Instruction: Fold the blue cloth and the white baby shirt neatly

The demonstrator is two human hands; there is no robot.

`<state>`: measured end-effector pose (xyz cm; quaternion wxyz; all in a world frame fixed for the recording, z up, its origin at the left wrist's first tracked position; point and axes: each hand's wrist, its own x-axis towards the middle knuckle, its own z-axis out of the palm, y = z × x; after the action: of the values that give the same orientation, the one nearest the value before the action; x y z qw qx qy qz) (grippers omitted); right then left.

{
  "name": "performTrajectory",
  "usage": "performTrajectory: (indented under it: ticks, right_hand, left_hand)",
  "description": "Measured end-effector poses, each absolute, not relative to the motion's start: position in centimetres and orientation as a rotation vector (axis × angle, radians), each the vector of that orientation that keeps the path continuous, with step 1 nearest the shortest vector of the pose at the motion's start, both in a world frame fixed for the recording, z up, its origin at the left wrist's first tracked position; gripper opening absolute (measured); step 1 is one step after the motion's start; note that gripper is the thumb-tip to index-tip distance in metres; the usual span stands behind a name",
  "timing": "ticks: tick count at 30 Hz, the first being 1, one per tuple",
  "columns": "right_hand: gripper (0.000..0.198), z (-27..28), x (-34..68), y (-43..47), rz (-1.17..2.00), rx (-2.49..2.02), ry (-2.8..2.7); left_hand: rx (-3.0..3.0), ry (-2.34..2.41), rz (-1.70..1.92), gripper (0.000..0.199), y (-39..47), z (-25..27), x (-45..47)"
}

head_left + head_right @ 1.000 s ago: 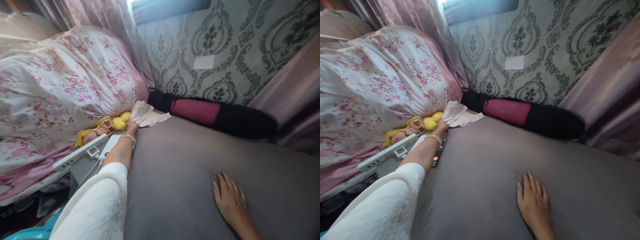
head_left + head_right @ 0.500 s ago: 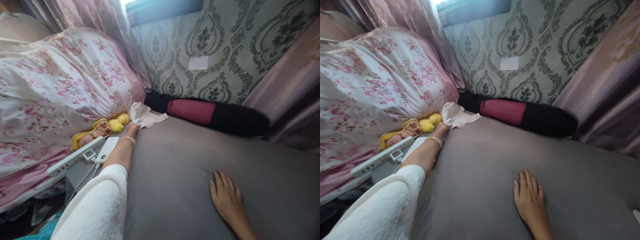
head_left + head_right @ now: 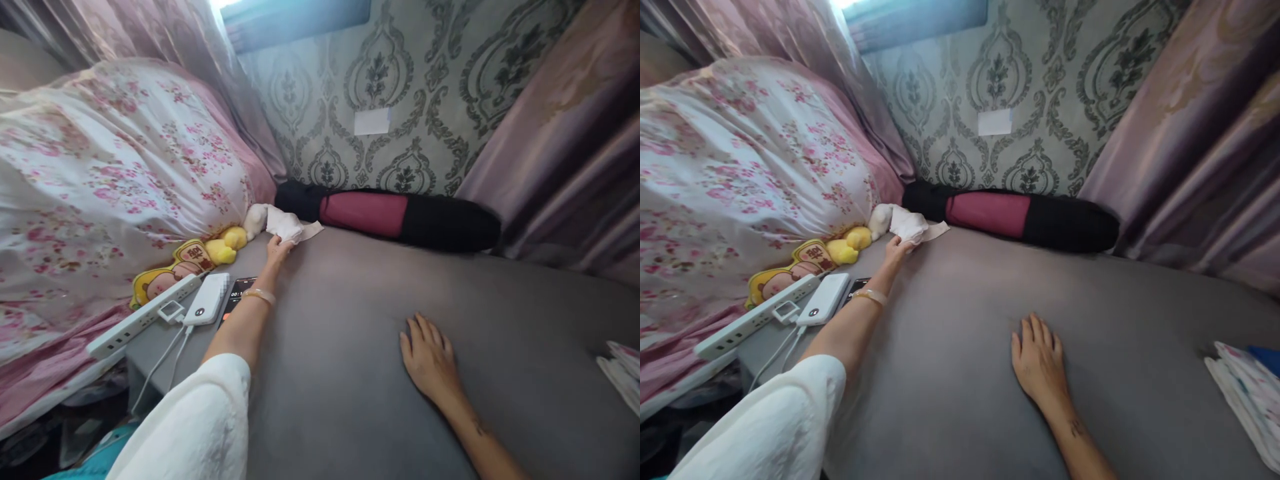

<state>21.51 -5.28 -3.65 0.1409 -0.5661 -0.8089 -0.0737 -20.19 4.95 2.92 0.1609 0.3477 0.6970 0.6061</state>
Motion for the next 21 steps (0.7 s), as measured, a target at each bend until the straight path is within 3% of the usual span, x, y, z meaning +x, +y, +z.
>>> performTrajectory:
  ticks: [9, 21]
  right_hand:
    - [0.051, -3.1, 21.3, -5.8, -0.182, -1.647, -2.337]
    - [0.046, -3.0, 21.9, -5.7, -0.002, -1.508, -2.203]
  left_hand:
    - [0.867, 1.271, 1.890, 0.041, 3.1, 3.3, -11.8]
    - [0.896, 0.967, 1.715, 0.026, -0.2, 4.5, -4.2]
